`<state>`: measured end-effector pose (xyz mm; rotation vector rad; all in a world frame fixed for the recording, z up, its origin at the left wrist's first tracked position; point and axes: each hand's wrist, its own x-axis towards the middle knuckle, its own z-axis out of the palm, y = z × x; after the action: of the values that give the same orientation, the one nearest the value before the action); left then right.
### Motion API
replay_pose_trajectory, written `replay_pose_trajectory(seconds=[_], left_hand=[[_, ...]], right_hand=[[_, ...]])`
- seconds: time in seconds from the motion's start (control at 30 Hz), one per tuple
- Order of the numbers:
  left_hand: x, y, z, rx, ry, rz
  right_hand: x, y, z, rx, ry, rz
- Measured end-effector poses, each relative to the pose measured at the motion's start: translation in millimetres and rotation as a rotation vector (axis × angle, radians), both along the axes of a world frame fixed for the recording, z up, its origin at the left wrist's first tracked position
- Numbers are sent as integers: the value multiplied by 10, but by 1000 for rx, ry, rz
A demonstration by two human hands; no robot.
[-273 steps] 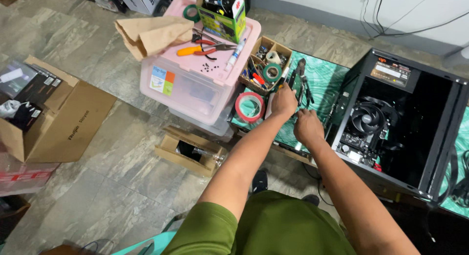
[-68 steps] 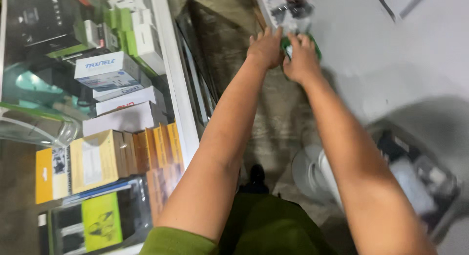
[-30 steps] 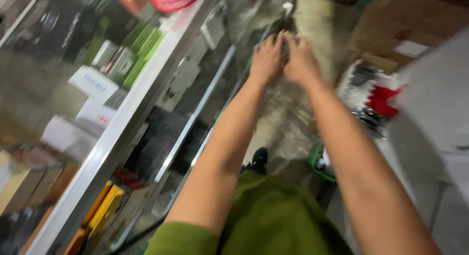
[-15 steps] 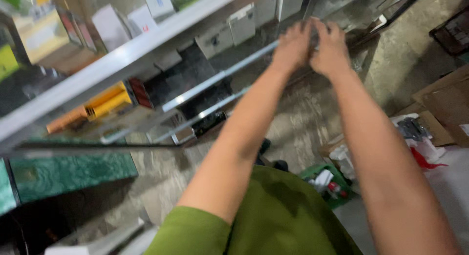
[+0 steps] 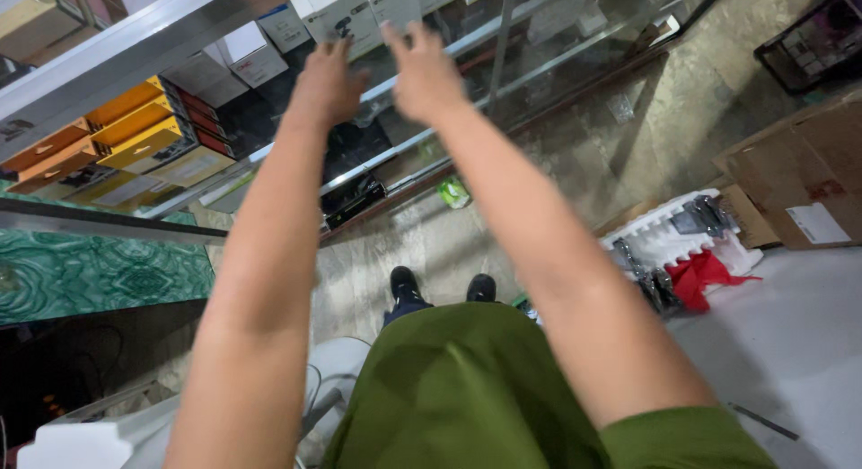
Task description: The person routes and connects cables inside an open desktop computer case on a workbench, then rotates the case and works on the fan and internal components by hand. They walk to a glass display cabinet, retrieve a screwdriver, and use it on a small component at the bench.
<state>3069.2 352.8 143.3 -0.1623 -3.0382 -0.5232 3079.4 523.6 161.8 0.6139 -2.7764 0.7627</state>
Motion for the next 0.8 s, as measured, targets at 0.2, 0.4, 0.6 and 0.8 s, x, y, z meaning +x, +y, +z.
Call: replay_pose_trajectory(seconds=[0.2, 0.4, 0.6, 0.8], left_hand=[[283, -278, -33, 3, 32, 12], [365, -566, -35, 15, 98, 57], [378, -591, 7, 51, 69, 76], [334, -752, -12, 23, 77, 72]], right_hand=[[231, -298, -71, -3, -20, 124], [23, -269, 80, 51, -28, 150], [-39, -251, 124, 38, 103, 177], [-46, -294, 78, 52, 50, 165]])
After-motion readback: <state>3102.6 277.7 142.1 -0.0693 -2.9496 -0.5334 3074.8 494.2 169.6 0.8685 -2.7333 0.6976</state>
